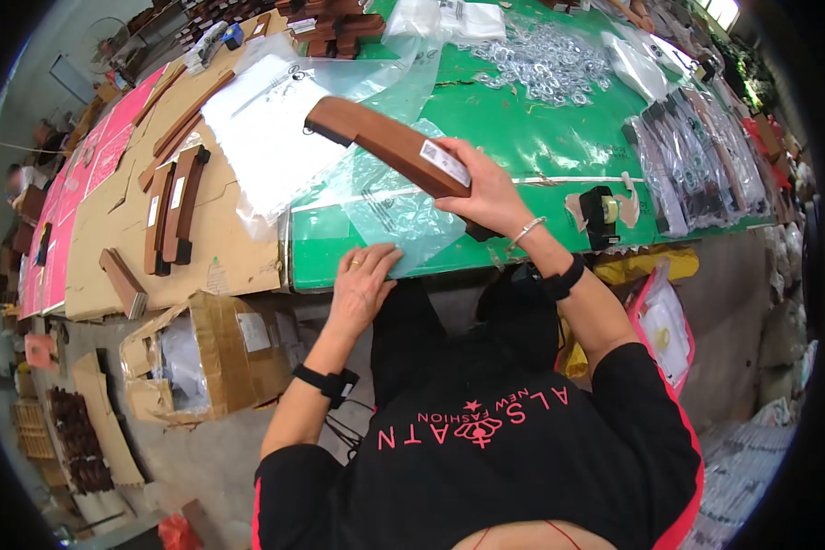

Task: Packaging wooden furniture legs into individual plastic bags.

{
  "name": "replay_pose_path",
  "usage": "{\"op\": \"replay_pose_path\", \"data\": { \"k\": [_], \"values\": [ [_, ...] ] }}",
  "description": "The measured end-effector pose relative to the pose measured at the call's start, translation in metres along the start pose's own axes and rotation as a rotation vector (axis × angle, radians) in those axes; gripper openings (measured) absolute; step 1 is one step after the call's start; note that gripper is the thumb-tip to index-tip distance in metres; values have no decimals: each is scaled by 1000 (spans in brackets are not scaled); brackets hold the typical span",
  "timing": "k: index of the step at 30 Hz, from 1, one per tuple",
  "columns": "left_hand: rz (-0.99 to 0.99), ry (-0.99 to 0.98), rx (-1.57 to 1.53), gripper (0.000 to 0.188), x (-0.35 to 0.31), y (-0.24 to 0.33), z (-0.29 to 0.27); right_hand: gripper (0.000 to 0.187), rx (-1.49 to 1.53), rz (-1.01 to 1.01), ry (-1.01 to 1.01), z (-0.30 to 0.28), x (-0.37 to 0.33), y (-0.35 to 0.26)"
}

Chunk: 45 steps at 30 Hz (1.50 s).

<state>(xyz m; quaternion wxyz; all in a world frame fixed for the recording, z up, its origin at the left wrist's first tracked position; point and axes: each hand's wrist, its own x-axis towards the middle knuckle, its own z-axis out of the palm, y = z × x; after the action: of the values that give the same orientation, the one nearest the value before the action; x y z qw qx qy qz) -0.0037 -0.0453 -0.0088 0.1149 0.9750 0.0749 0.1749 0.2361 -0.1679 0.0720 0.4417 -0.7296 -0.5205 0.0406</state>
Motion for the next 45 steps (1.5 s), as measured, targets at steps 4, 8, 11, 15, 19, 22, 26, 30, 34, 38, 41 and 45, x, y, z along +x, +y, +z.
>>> {"op": "replay_pose_path", "data": {
  "k": [4, 8, 11, 15, 19, 22, 26, 30, 34, 38, 41, 45],
  "values": [
    [61, 86, -137, 31, 2, 14, 18, 77, -58, -171, -172, 34, -4, 41],
    [51, 151, -155, 16, 7, 24, 26, 76, -246, -226, -288, 43, -13, 56],
    [10, 170, -203, 11, 15, 28, 21, 73, -136, -227, -320, 40, -6, 64],
    [32, 260, -204, 10, 34, 22, 14, 71, 8, -193, -338, 27, 2, 56],
    [63, 260, -75, 8, 29, 22, 21, 70, -189, -214, -399, 37, -11, 59],
    [29, 255, -23, 7, 23, 21, 40, 70, -154, -192, -431, 35, 0, 64],
    [-4, 326, -11, 5, 21, 21, 52, 69, -74, -224, -411, 33, 5, 66],
    [4, 295, 17, 7, 18, 19, 63, 73, -9, -206, -529, 25, 19, 68],
    [-26, 314, 59, 7, 17, 26, 62, 77, 115, -92, -643, 21, 28, 68],
    [-36, 285, 64, 9, 18, 28, 59, 77, 119, -114, -683, 19, 28, 69],
    [-63, 269, 38, 20, 15, 28, 59, 76, 100, -132, -668, 19, 26, 67],
    [-148, 247, 64, 58, 11, 37, 55, 76, 84, -152, -660, 19, 25, 67]
  ]
}}
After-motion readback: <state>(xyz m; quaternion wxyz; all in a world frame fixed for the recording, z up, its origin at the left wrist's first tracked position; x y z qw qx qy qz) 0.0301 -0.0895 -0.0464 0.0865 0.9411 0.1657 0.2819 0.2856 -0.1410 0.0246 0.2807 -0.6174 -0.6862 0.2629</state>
